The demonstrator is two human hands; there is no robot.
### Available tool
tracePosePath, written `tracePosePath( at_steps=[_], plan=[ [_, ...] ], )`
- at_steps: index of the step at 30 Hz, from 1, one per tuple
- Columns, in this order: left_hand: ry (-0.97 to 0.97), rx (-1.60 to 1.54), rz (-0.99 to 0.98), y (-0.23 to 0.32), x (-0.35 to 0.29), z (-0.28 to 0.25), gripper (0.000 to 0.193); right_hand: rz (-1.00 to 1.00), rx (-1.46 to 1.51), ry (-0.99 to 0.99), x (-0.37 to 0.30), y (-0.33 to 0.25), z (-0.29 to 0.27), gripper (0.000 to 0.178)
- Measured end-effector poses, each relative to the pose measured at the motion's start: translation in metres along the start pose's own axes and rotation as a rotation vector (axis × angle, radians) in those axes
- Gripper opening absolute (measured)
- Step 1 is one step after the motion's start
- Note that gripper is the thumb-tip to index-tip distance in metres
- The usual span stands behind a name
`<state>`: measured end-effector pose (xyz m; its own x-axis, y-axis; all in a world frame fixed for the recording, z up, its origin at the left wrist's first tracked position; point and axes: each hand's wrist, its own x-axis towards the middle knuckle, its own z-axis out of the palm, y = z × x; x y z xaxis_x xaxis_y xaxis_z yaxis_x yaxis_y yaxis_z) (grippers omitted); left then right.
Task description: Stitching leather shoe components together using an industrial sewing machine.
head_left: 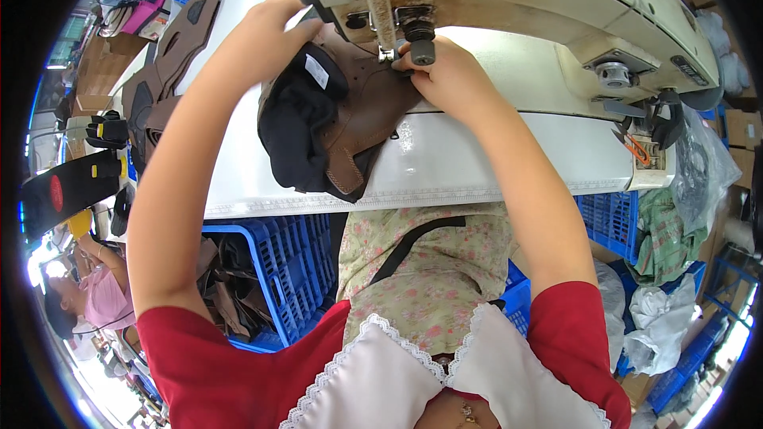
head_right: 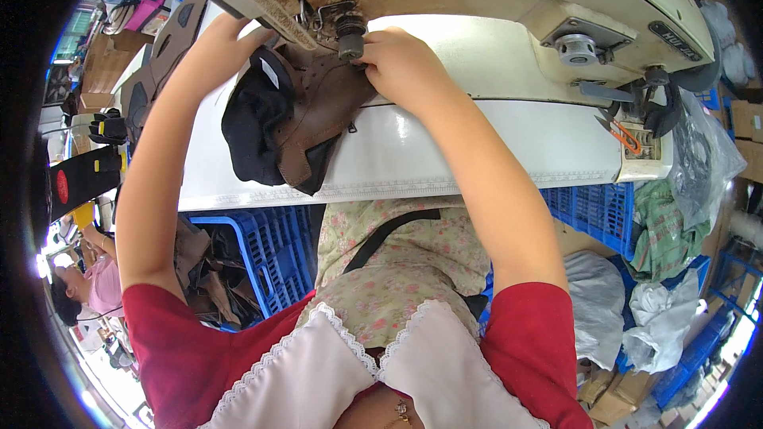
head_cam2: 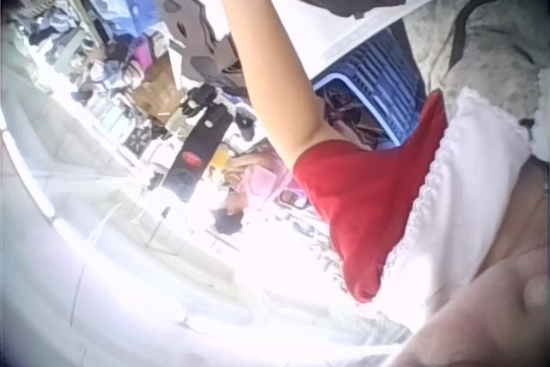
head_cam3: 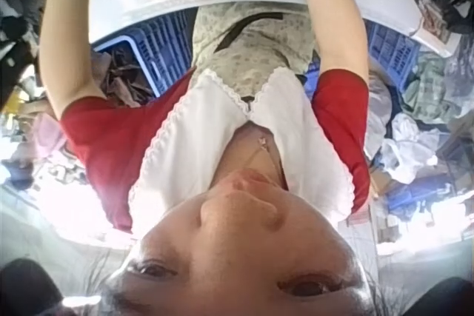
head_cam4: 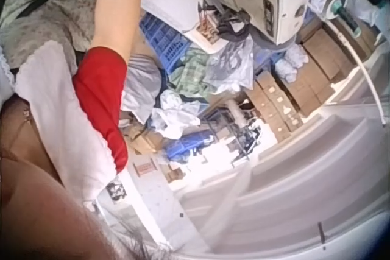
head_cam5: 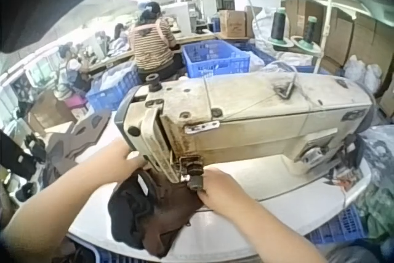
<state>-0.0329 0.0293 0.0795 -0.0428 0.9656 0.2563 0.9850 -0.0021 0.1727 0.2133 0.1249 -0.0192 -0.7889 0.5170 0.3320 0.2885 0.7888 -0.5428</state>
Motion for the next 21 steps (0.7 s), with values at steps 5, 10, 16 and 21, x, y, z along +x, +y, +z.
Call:
tracePosePath(
  at_steps=[5,10,16,21],
  plan=[
    [0.095,0.157,0.223,0.098,-0.077,-0.044,0.017,0.077,0.156,-0.019,0.001,0.011,-0.004,0.019],
    [-0.158,0.268,0.142,0.183,-0.118,0.023,0.044,0.025,0.102,-0.090,0.009,0.013,-0.008,0.024],
    [0.046,0.588,0.047,0.168,-0.113,0.079,0.053,-0.039,0.097,-0.030,0.008,0.018,0.000,0.025],
    [0.012,0.723,0.079,0.158,-0.094,0.074,0.052,0.092,0.219,0.021,0.004,0.016,0.001,0.025]
  ],
)
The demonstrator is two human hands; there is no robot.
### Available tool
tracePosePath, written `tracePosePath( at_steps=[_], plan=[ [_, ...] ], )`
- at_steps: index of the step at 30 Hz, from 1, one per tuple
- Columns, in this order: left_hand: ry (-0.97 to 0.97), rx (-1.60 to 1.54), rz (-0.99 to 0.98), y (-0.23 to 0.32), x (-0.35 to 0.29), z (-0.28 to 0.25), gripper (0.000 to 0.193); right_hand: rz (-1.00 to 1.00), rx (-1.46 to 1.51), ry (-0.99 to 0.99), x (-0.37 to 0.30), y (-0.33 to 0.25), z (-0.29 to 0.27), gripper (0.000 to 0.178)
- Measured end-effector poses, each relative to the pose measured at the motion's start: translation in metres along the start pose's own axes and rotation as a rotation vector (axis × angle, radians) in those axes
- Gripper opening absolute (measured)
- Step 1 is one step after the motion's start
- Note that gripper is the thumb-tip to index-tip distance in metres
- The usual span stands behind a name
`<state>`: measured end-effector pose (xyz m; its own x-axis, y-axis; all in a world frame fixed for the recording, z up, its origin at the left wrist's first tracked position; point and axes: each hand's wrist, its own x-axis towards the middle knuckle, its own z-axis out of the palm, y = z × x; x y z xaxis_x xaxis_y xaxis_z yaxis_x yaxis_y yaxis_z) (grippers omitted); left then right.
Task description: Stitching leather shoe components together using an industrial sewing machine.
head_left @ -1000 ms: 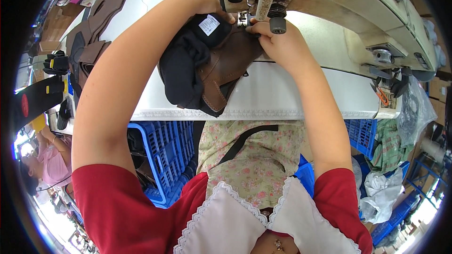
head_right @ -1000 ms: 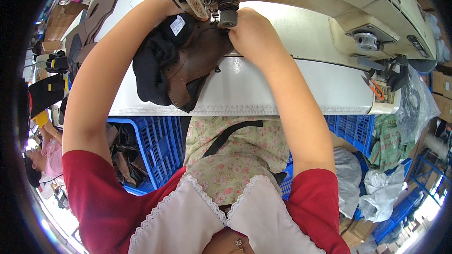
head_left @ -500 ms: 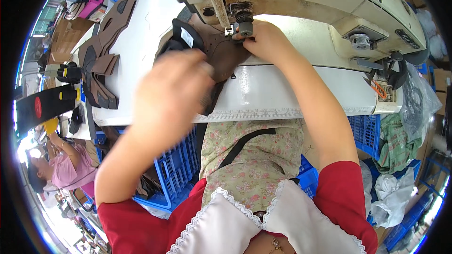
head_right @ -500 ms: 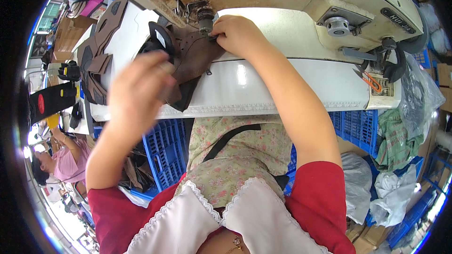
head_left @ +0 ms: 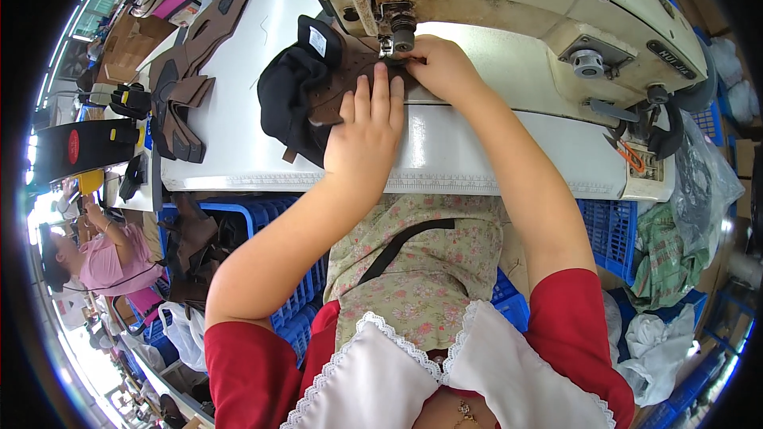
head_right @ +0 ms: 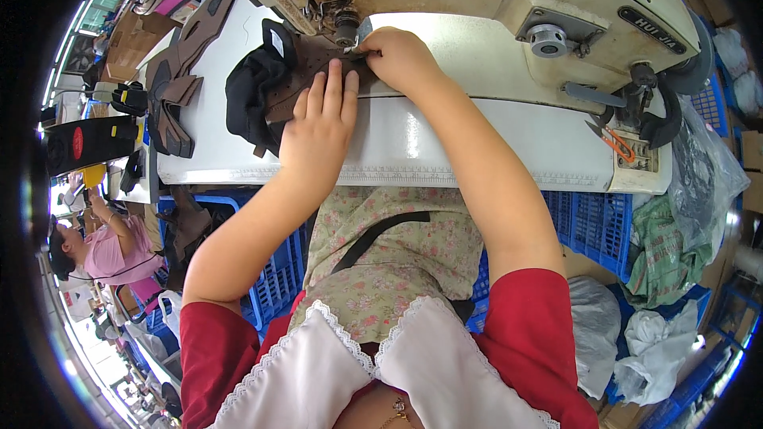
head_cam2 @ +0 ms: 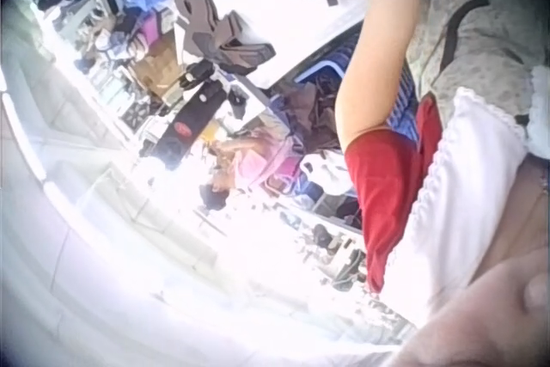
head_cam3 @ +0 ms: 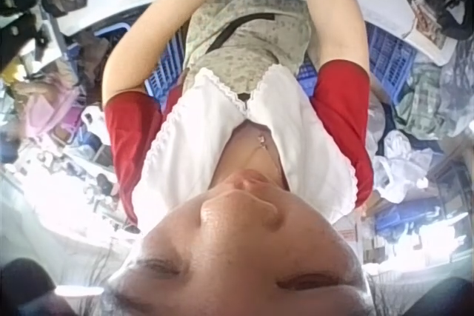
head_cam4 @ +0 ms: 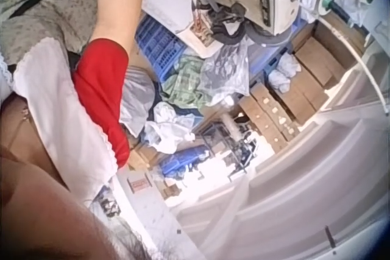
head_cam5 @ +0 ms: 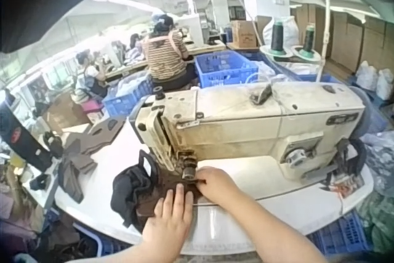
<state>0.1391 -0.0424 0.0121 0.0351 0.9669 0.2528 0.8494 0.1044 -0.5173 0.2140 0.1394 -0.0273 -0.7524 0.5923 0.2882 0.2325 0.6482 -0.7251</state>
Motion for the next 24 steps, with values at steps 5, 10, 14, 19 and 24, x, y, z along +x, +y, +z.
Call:
tracePosePath(
  at_steps=[5,10,14,19,24],
  plan=[
    [-0.086,0.091,0.066,-0.017,0.012,-0.007,0.051,0.221,0.155,-0.010,-0.006,-0.001,-0.011,0.030],
    [-0.277,-0.009,0.230,-0.049,0.031,-0.033,0.049,-0.024,0.129,-0.119,-0.018,-0.002,-0.010,0.052],
    [-0.520,-0.130,0.288,-0.065,0.054,-0.059,0.051,0.100,0.151,-0.176,-0.024,-0.023,-0.016,0.062],
    [-0.556,-0.206,0.313,-0.074,0.057,-0.058,0.052,-0.046,0.003,0.108,-0.037,-0.031,-0.002,0.054],
    [-0.608,-0.245,0.312,-0.077,0.061,-0.056,0.048,-0.162,-0.243,0.217,-0.051,-0.043,0.010,0.043]
  ],
)
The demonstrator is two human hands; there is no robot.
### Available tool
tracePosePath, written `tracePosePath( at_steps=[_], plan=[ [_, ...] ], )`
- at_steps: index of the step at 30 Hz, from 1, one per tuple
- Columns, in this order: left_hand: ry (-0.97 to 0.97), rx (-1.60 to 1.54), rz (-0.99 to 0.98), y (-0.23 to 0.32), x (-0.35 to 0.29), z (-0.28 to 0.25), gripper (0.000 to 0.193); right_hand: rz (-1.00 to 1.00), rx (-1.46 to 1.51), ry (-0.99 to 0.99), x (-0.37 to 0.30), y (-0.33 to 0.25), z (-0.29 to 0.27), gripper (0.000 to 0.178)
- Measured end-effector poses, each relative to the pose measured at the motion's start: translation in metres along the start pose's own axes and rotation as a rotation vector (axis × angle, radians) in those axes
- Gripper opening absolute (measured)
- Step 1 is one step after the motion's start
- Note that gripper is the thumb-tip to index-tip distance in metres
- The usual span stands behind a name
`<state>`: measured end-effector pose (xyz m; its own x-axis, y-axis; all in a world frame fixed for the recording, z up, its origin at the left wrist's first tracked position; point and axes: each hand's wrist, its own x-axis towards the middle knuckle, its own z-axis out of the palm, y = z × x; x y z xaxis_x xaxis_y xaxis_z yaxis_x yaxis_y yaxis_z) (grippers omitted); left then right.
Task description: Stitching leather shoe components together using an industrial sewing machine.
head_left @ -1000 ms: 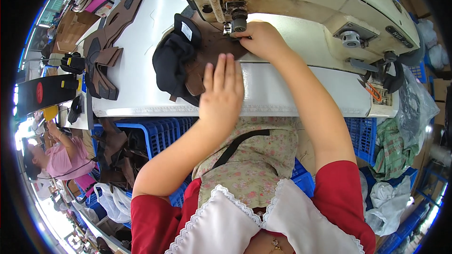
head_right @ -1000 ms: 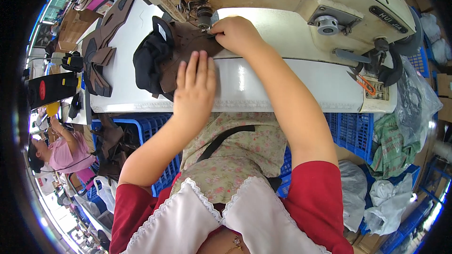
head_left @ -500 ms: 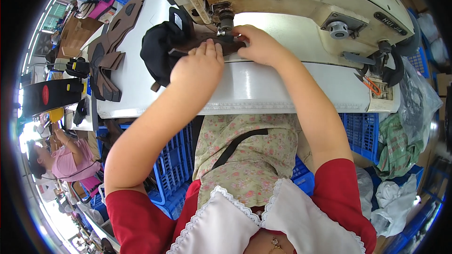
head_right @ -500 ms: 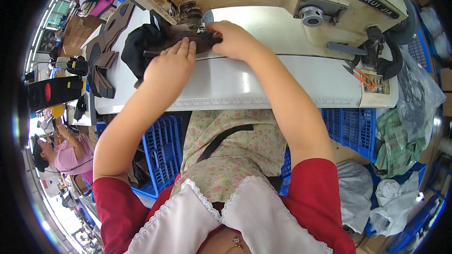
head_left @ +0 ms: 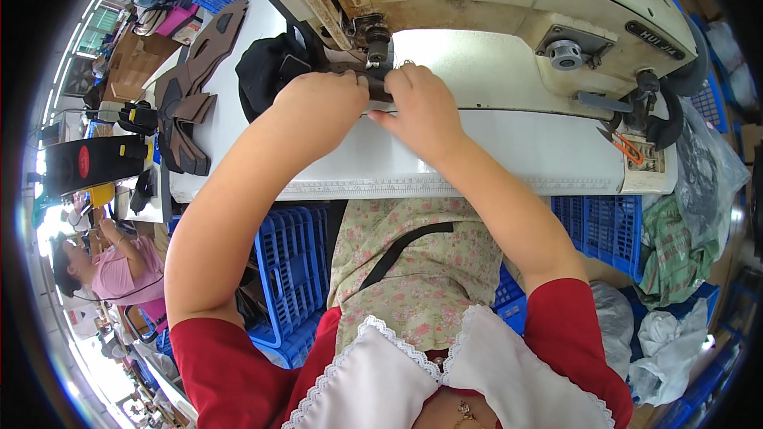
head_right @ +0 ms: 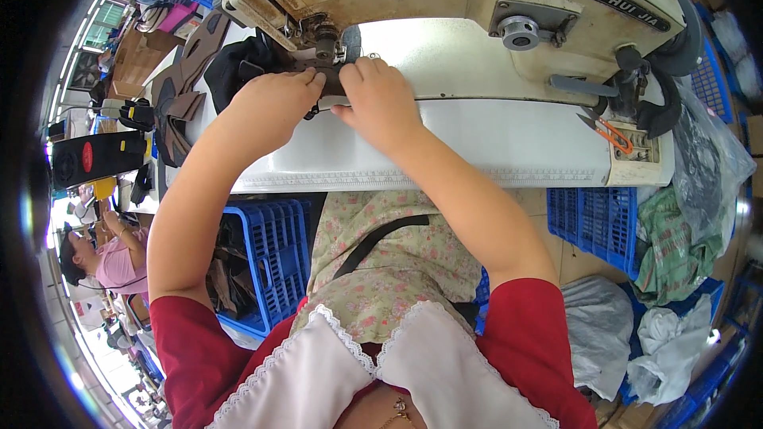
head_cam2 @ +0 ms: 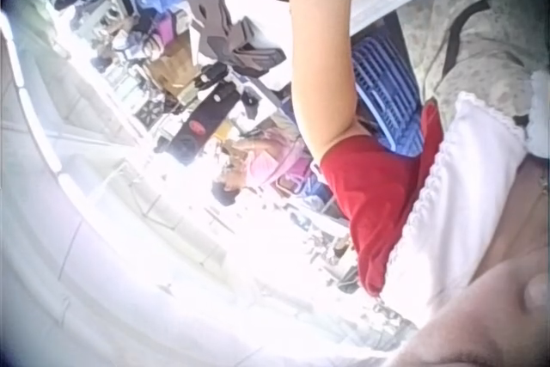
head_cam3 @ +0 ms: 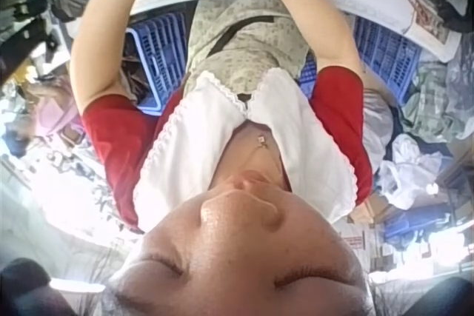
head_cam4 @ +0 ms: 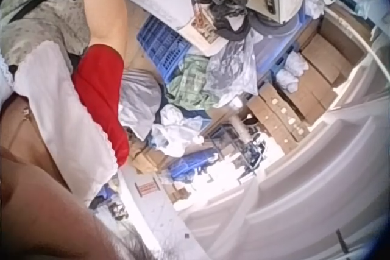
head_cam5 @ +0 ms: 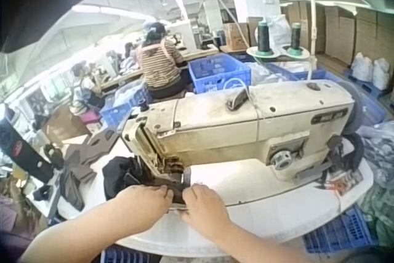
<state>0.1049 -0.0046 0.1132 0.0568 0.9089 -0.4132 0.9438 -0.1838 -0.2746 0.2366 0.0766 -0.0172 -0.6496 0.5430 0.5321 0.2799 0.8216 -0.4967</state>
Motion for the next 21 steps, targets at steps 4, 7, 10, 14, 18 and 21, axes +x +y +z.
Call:
tracePosePath(
  at_steps=[4,7,10,14,18,21],
  plan=[
    [0.029,0.001,0.061,-0.009,0.002,0.000,0.047,-0.022,-0.076,0.012,0.001,-0.007,0.008,0.031],
    [-0.038,0.025,0.056,-0.007,0.005,-0.004,0.044,-0.015,-0.087,0.020,0.000,-0.006,0.011,0.024],
    [0.014,0.088,-0.002,0.006,0.002,-0.002,0.042,-0.091,-0.134,0.069,0.000,0.000,0.010,0.022],
    [0.084,0.166,-0.025,0.014,-0.002,0.002,0.045,-0.085,-0.091,0.089,-0.005,0.002,0.018,0.019],
    [0.261,0.451,-0.007,0.029,-0.003,0.025,0.049,-0.087,-0.029,0.066,-0.012,-0.001,0.019,0.018],
    [0.406,0.468,-0.111,0.040,0.006,0.050,0.048,-0.098,0.059,0.051,-0.015,-0.001,0.015,0.019]
  ],
)
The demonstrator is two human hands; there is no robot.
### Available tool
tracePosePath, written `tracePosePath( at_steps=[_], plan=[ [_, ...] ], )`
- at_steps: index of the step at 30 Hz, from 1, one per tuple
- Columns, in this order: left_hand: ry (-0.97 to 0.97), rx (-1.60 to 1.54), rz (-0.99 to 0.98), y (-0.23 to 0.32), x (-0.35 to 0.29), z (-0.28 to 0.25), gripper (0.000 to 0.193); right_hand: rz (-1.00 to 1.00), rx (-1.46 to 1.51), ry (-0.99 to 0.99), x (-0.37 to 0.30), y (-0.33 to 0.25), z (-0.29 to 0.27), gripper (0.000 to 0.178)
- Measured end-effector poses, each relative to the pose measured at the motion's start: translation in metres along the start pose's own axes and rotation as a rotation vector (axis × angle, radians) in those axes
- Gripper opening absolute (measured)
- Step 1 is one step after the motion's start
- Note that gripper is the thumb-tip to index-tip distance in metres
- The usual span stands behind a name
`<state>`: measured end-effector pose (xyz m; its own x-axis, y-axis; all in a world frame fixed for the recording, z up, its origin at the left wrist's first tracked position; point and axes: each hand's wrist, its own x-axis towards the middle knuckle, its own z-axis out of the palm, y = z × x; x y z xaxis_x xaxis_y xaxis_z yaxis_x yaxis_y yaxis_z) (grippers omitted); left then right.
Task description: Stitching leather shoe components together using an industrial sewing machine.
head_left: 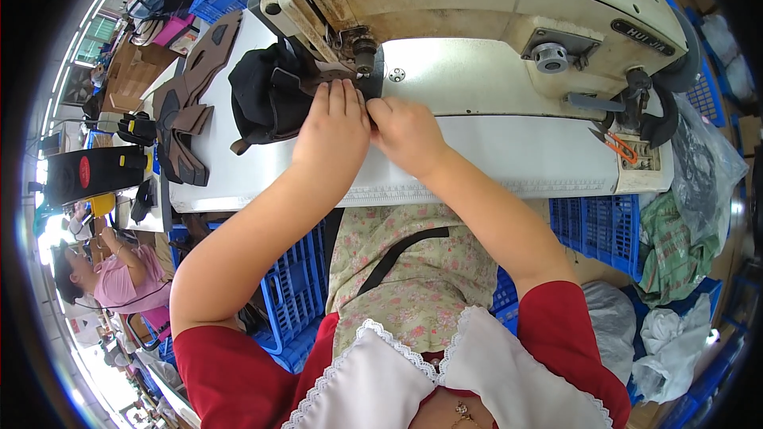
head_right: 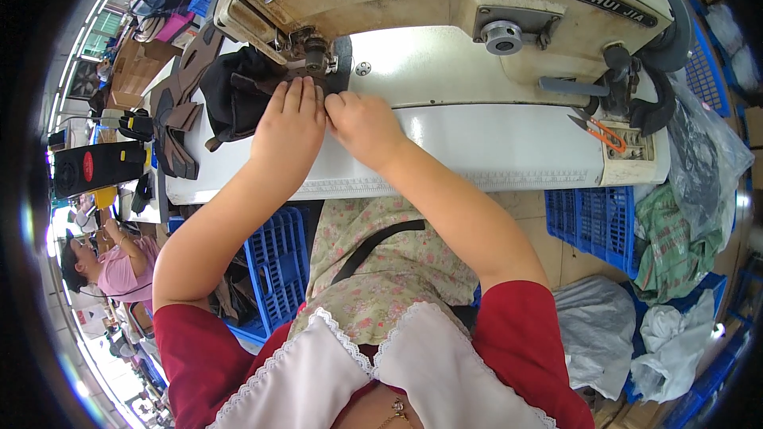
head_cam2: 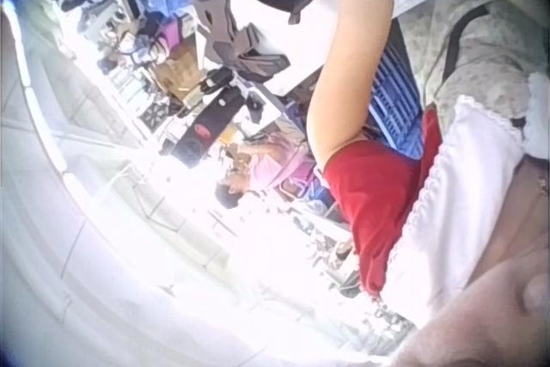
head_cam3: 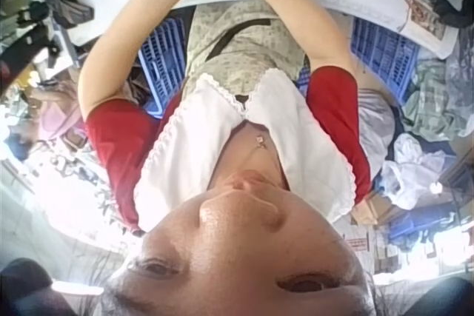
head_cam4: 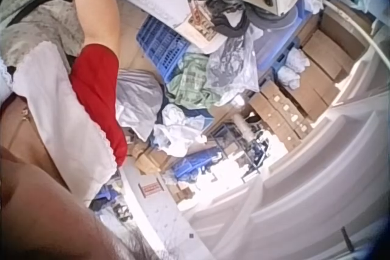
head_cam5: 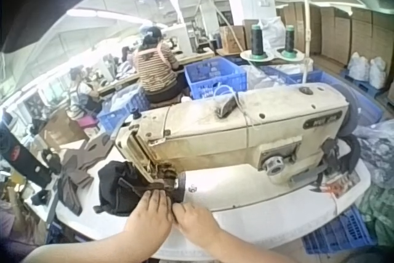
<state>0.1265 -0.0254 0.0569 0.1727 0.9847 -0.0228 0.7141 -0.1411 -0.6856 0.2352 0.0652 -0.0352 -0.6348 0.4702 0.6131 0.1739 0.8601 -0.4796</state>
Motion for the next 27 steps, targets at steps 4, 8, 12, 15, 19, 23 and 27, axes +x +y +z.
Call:
tracePosePath(
  at_steps=[4,8,12,15,19,23,27],
  plan=[
    [0.151,0.070,-0.018,0.006,0.001,0.020,0.041,0.009,0.122,-0.032,0.003,0.000,-0.003,0.021],
    [0.159,0.026,0.020,0.002,0.007,0.029,0.035,0.078,0.169,-0.052,0.004,0.001,-0.007,0.022],
    [0.053,0.068,0.002,0.011,0.010,0.031,0.032,0.108,0.264,-0.180,0.010,0.012,-0.025,0.016],
    [0.012,0.137,-0.040,0.022,0.015,0.027,0.032,0.174,0.295,-0.200,0.020,0.023,-0.040,0.018],
    [-0.099,0.148,-0.056,0.025,0.021,0.024,0.034,0.195,0.230,-0.169,0.028,0.034,-0.031,0.025],
    [0.046,-0.084,-0.063,0.017,0.016,0.043,0.034,0.058,0.156,-0.117,0.027,0.036,-0.014,0.040],
    [0.144,-0.077,-0.137,0.028,0.009,0.050,0.034,0.004,0.100,-0.153,0.024,0.047,-0.005,0.042]
  ],
)
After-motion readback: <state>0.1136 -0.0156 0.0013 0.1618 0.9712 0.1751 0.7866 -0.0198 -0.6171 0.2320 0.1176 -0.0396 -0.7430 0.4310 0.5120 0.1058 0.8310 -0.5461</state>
